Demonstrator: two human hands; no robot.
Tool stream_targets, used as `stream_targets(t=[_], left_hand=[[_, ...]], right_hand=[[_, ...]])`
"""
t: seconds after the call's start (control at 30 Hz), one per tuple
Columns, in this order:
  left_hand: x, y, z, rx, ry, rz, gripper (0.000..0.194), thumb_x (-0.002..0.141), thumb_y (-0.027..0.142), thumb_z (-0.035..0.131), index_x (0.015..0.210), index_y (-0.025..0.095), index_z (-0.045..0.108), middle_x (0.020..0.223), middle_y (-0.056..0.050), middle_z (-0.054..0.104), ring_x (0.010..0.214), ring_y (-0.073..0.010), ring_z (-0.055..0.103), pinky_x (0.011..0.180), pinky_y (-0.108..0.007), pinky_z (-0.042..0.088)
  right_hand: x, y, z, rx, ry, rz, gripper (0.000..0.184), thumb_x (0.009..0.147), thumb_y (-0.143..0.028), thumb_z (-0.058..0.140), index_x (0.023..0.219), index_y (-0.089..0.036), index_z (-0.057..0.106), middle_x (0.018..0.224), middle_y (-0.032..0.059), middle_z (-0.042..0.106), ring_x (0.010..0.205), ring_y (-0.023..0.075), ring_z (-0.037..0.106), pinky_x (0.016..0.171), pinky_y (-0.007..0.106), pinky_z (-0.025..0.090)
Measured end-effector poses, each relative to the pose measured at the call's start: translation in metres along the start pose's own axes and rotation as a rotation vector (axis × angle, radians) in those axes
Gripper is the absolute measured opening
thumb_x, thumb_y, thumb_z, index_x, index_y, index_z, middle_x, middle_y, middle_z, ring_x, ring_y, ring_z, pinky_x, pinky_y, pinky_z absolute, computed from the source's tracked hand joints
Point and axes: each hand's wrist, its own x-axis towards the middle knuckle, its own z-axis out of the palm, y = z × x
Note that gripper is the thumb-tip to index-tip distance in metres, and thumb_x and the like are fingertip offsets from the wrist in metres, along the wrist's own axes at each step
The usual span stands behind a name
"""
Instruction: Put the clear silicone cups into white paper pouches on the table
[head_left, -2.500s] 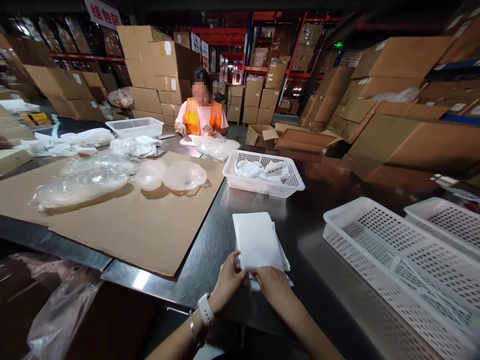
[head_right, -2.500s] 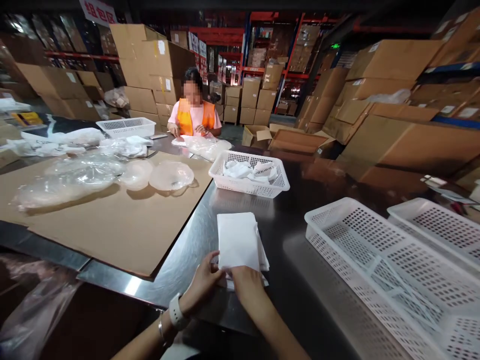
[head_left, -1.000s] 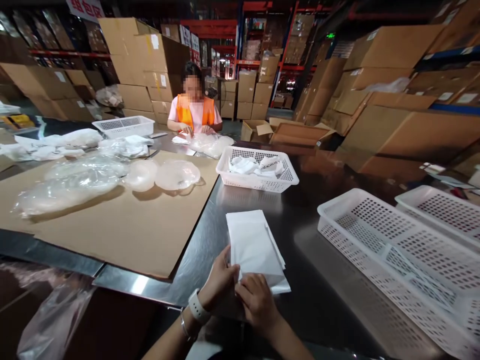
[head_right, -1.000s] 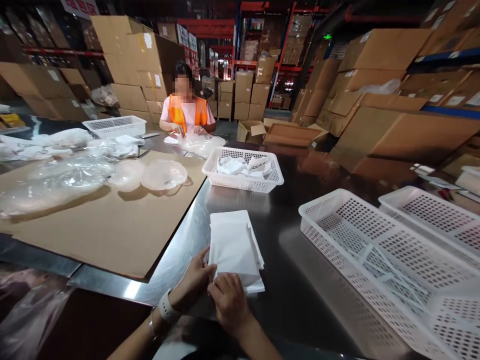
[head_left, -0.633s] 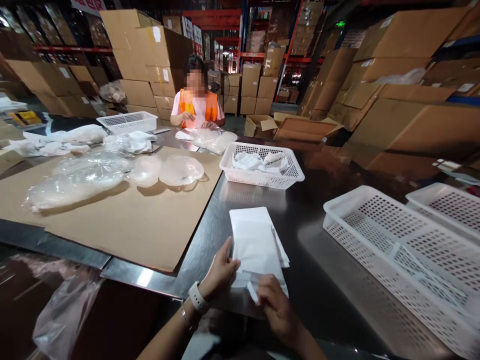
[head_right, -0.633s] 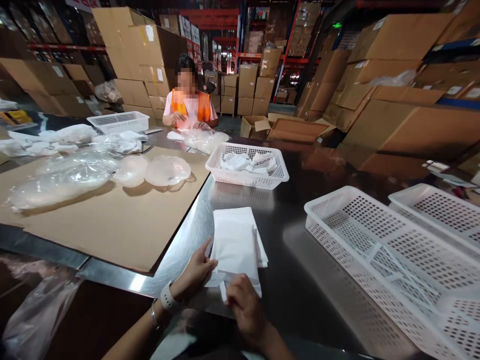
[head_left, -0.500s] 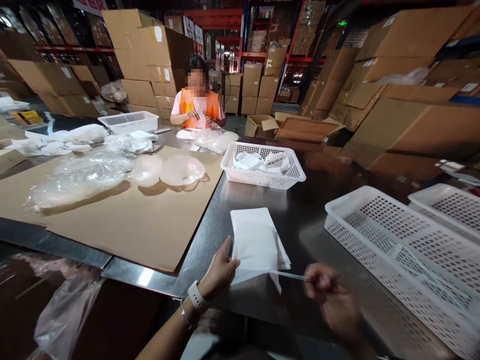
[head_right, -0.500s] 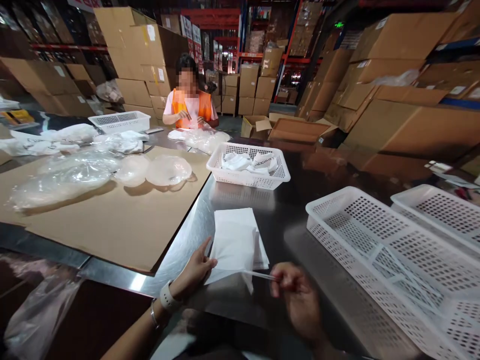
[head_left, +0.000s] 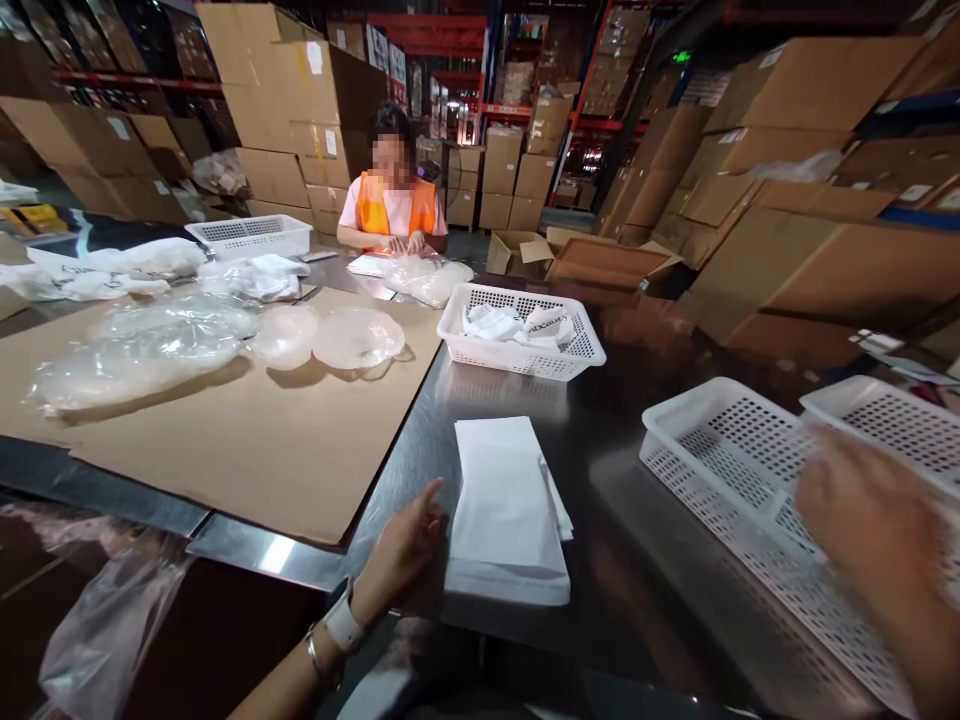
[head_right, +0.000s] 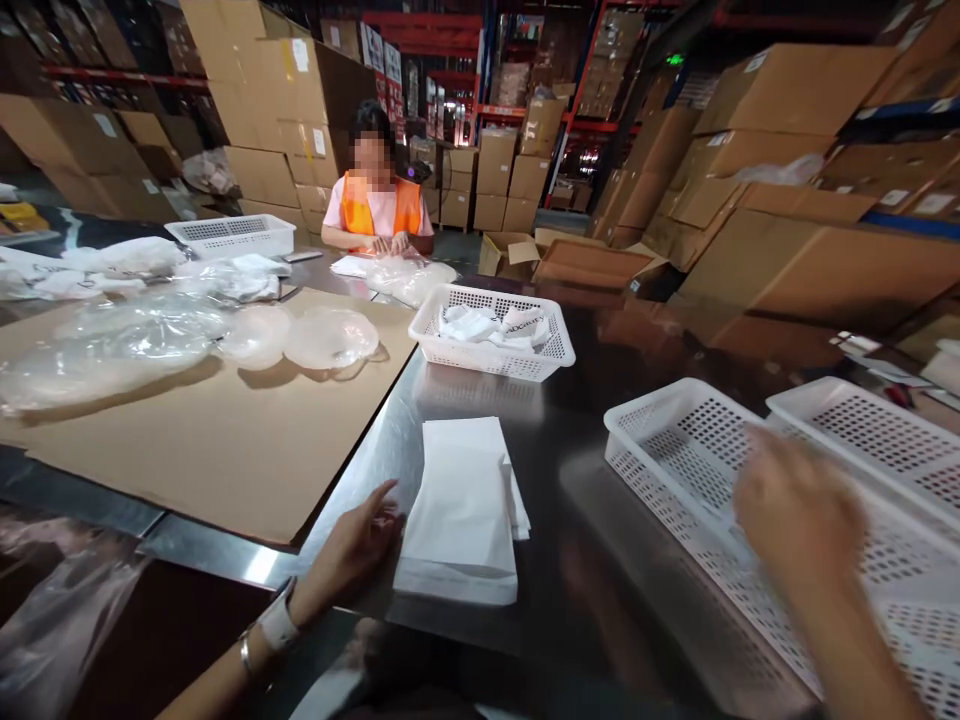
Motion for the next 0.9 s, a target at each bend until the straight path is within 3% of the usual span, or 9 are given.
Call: stream_targets(t=[0.07, 0.13, 0.23, 0.37, 0.5, 0.63, 0.7, 0.77, 0.9], left_hand=[[0.009, -0.002, -0.006, 0.342, 0.008, 0.345, 0.059, 0.087, 0.004, 0.042, 0.142, 0.025, 0.04, 0.142, -0.011, 0.047, 0.131, -0.0266, 0.043, 0.108, -0.047, 0.037], [0.021, -0.001, -0.009, 0.566, -0.1, 0.658, 0.06, 0.089, 0.003, 0.042, 0.144, 0.028, 0.036, 0.152, -0.008, 0.031, 0.142, -0.0274, 0.024, 0.115, -0.053, 0.024], [0.035, 0.0, -0.008, 0.649, -0.269, 0.944, 0.052, 0.096, 0.011, 0.04, 0.146, 0.021, 0.032, 0.151, -0.008, 0.034, 0.142, -0.0228, 0.023, 0.118, -0.046, 0.021], [0.037, -0.005, -0.005, 0.559, -0.316, 1.044, 0.045, 0.098, 0.013, 0.037, 0.142, 0.01, 0.038, 0.144, -0.011, 0.043, 0.14, -0.0221, 0.028, 0.119, -0.041, 0.022], [0.028, -0.011, -0.005, 0.332, -0.375, 0.9, 0.045, 0.095, 0.013, 0.041, 0.14, 0.012, 0.043, 0.138, -0.013, 0.051, 0.133, -0.0204, 0.041, 0.115, -0.038, 0.03], [0.019, -0.002, -0.007, 0.078, -0.378, 0.577, 0.038, 0.088, 0.013, 0.044, 0.124, 0.016, 0.058, 0.12, -0.011, 0.064, 0.113, -0.0202, 0.059, 0.102, -0.036, 0.043], [0.013, 0.008, -0.006, -0.017, -0.304, 0.374, 0.028, 0.092, 0.019, 0.041, 0.105, 0.017, 0.065, 0.096, -0.008, 0.07, 0.087, -0.0187, 0.065, 0.082, -0.029, 0.049], [0.007, 0.017, -0.003, -0.089, -0.216, 0.22, 0.035, 0.098, 0.029, 0.033, 0.088, 0.017, 0.064, 0.076, -0.004, 0.065, 0.066, -0.0151, 0.058, 0.066, -0.025, 0.043], [-0.005, 0.022, 0.016, -0.17, -0.001, 0.039, 0.045, 0.101, 0.042, 0.025, 0.077, 0.019, 0.055, 0.067, -0.003, 0.058, 0.059, -0.0142, 0.049, 0.058, -0.026, 0.032]], right_hand=[[-0.017, -0.058, 0.019, 0.336, -0.068, -0.514, 0.038, 0.094, -0.012, 0.04, 0.128, -0.02, 0.056, 0.124, 0.011, 0.063, 0.122, 0.0218, 0.053, 0.1, 0.04, 0.047], [-0.034, -0.116, 0.036, 0.512, -0.211, -0.81, 0.044, 0.097, -0.011, 0.034, 0.133, -0.029, 0.051, 0.133, 0.0029, 0.056, 0.125, 0.0175, 0.051, 0.104, 0.04, 0.045], [-0.053, -0.174, 0.049, 0.661, -0.252, -0.907, 0.039, 0.097, -0.013, 0.043, 0.134, -0.023, 0.05, 0.133, 0.0063, 0.055, 0.126, 0.0207, 0.049, 0.103, 0.043, 0.047], [-0.065, -0.191, 0.047, 0.795, -0.232, -0.868, 0.039, 0.096, -0.009, 0.043, 0.134, -0.015, 0.05, 0.131, 0.0111, 0.056, 0.127, 0.0227, 0.046, 0.103, 0.043, 0.047], [-0.074, -0.189, 0.043, 1.004, -0.289, -0.68, 0.043, 0.099, -0.014, 0.027, 0.137, -0.015, 0.047, 0.129, 0.0098, 0.058, 0.126, 0.0204, 0.049, 0.107, 0.042, 0.043], [-0.077, -0.197, 0.038, 1.155, -0.272, -0.356, 0.038, 0.1, -0.027, 0.031, 0.122, -0.018, 0.061, 0.109, 0.0076, 0.07, 0.104, 0.0186, 0.065, 0.093, 0.031, 0.053], [-0.077, -0.204, 0.034, 1.117, -0.258, -0.139, 0.035, 0.099, -0.029, 0.034, 0.101, -0.02, 0.068, 0.089, 0.0057, 0.073, 0.082, 0.0176, 0.07, 0.074, 0.026, 0.057], [-0.079, -0.214, 0.028, 1.058, -0.292, 0.099, 0.04, 0.099, -0.034, 0.034, 0.081, -0.02, 0.067, 0.067, 0.0029, 0.069, 0.059, 0.0161, 0.066, 0.055, 0.024, 0.053], [-0.084, -0.233, 0.017, 0.978, -0.375, 0.412, 0.051, 0.097, -0.049, 0.034, 0.06, -0.021, 0.054, 0.047, -0.0004, 0.052, 0.041, 0.0136, 0.05, 0.043, 0.024, 0.039]])
